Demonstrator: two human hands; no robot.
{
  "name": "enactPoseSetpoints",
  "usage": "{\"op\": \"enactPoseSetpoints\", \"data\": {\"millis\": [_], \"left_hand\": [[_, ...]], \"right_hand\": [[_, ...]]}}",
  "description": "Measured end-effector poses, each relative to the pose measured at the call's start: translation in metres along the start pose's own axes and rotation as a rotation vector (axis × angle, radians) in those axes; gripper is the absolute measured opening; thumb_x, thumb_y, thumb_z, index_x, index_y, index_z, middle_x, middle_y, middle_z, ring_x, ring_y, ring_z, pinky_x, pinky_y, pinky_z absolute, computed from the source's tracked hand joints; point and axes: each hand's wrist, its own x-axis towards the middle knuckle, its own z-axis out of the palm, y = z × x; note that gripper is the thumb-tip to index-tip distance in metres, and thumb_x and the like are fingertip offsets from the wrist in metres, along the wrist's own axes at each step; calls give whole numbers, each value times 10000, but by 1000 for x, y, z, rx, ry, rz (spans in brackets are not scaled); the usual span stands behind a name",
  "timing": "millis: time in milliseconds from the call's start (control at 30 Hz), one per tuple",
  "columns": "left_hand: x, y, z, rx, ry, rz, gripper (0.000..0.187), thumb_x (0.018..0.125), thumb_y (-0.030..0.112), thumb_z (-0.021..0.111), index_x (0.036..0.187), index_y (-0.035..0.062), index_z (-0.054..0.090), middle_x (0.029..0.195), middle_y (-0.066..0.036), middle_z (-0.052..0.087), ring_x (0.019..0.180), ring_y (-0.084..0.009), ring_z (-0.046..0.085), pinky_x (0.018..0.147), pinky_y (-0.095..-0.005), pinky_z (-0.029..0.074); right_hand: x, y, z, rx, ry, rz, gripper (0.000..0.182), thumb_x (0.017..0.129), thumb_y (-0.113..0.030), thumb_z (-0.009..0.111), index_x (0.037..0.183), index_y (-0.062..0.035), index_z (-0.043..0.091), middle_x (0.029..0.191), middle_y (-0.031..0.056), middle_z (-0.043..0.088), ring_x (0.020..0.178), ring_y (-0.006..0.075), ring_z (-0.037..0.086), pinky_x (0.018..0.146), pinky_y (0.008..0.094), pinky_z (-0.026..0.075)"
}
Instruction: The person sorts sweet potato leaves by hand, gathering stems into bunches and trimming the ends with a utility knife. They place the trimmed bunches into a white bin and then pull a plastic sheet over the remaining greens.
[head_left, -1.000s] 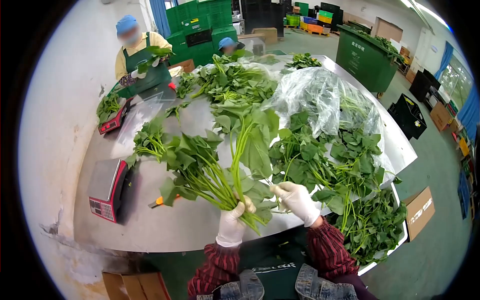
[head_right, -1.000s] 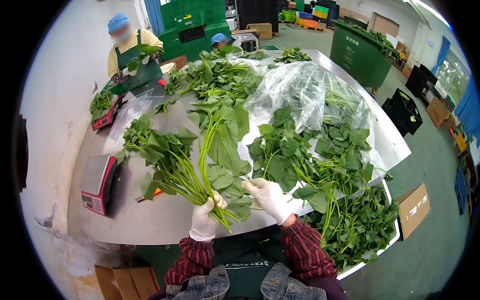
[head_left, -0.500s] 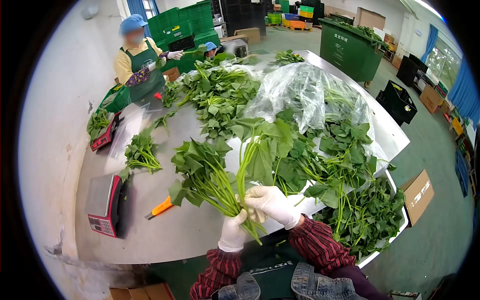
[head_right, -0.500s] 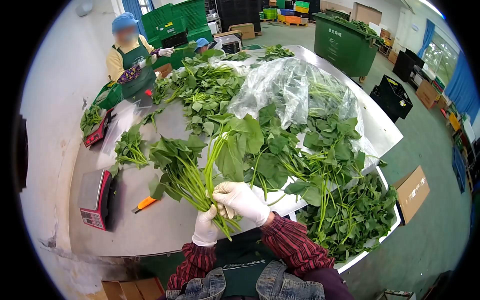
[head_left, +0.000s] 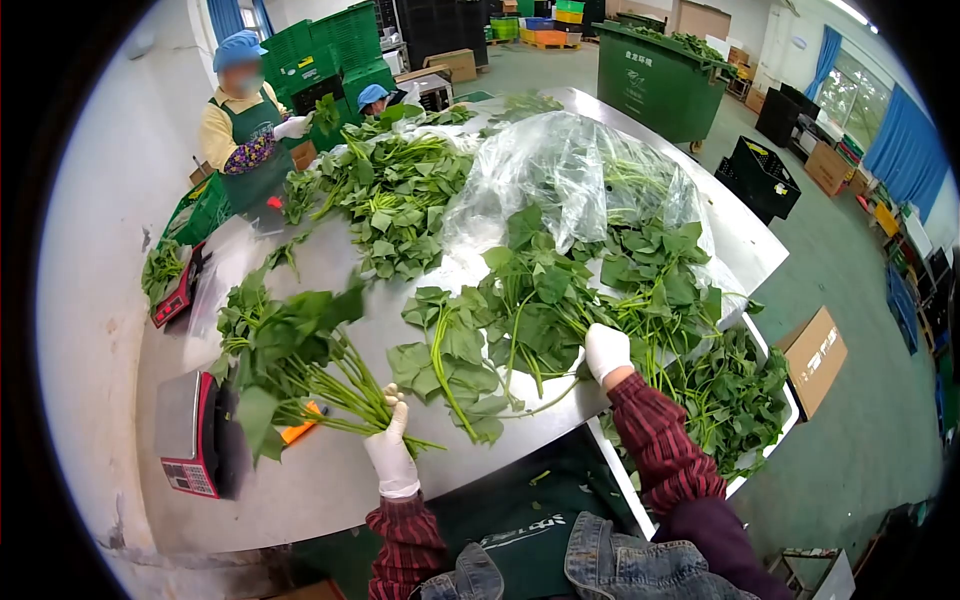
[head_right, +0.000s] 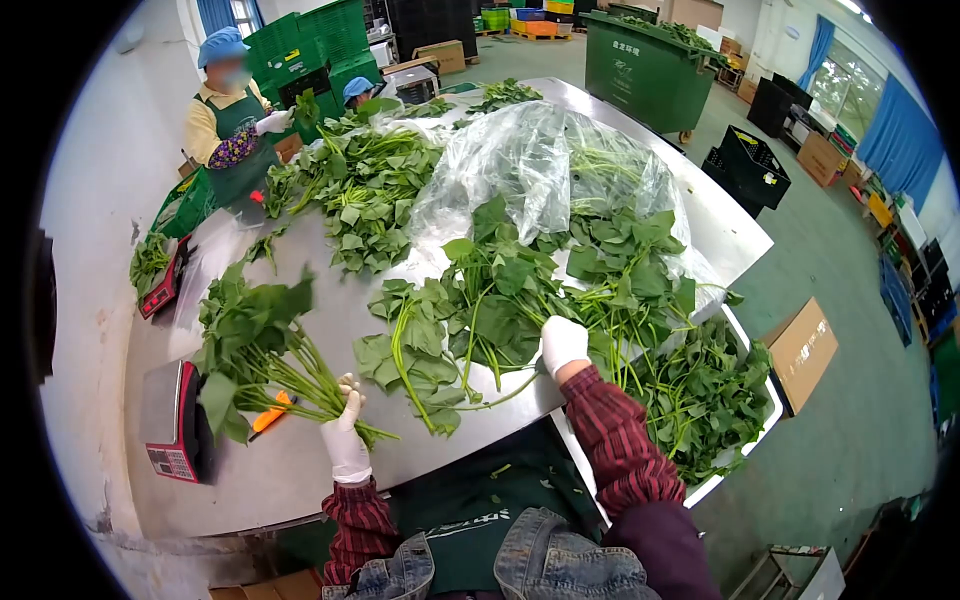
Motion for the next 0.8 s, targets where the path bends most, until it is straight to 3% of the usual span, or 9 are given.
{"op": "enactPoseSetpoints", "data": {"millis": [100,133,200,267,333,367,400,500,800], "left_hand": [[-5,11,8,-24,-7,-41,134,820,5,635,924,37,558,1025,-84,591,879,-147,575,780,-280,462],[-6,12,8,-15,-17,-53,131,823,6,633,923,40,557,1006,-86,597,852,-150,582,756,-279,468],[-8,13,6,-22,-16,-51,126,825,3,628,921,40,556,981,-84,601,829,-152,584,742,-276,468],[-8,12,6,-35,-10,-55,122,827,0,623,919,41,555,957,-83,605,807,-153,586,728,-273,468],[-8,12,7,-14,24,-17,114,831,-3,615,916,36,550,927,-77,604,794,-151,579,714,-268,461],[-8,14,10,-35,35,-9,108,830,-15,607,908,32,550,914,-72,597,780,-147,570,710,-263,452],[-9,15,13,-40,24,-10,108,830,-15,607,908,32,550,914,-72,597,780,-147,570,710,-263,452],[-12,19,21,-103,45,6,104,827,-30,597,898,31,552,891,-65,589,761,-143,551,717,-260,437],[-19,25,26,-65,3,23,126,826,-9,621,928,41,568,859,-31,580,727,-118,535,678,-246,427]], "right_hand": [[11,20,11,-128,-92,-112,88,691,-156,622,676,-91,680,665,106,644,651,269,657,578,361,515],[18,27,11,-142,-65,-152,89,695,-163,622,691,-86,668,651,105,641,639,278,654,579,371,515],[35,34,-8,-42,23,11,91,710,-158,604,704,-77,645,639,108,635,634,299,647,578,384,513],[47,37,-60,122,204,20,145,762,-169,585,694,-42,603,649,141,633,559,331,603,544,391,493],[49,46,-98,626,262,10,221,826,-189,570,715,0,592,633,146,628,465,265,549,489,353,460],[44,41,-118,1039,132,137,251,870,-198,555,756,22,596,643,112,634,437,136,495,443,275,416],[33,30,-155,1189,-23,244,225,904,-189,524,864,16,610,695,56,644,471,44,479,428,205,385],[22,33,-146,1492,-62,14,292,948,-250,491,1036,16,573,853,69,664,478,38,461,439,169,379],[2,-20,-108,1738,-198,-32,295,936,-235,508,1058,25,579,840,90,664,492,53,469,470,172,385]]}}
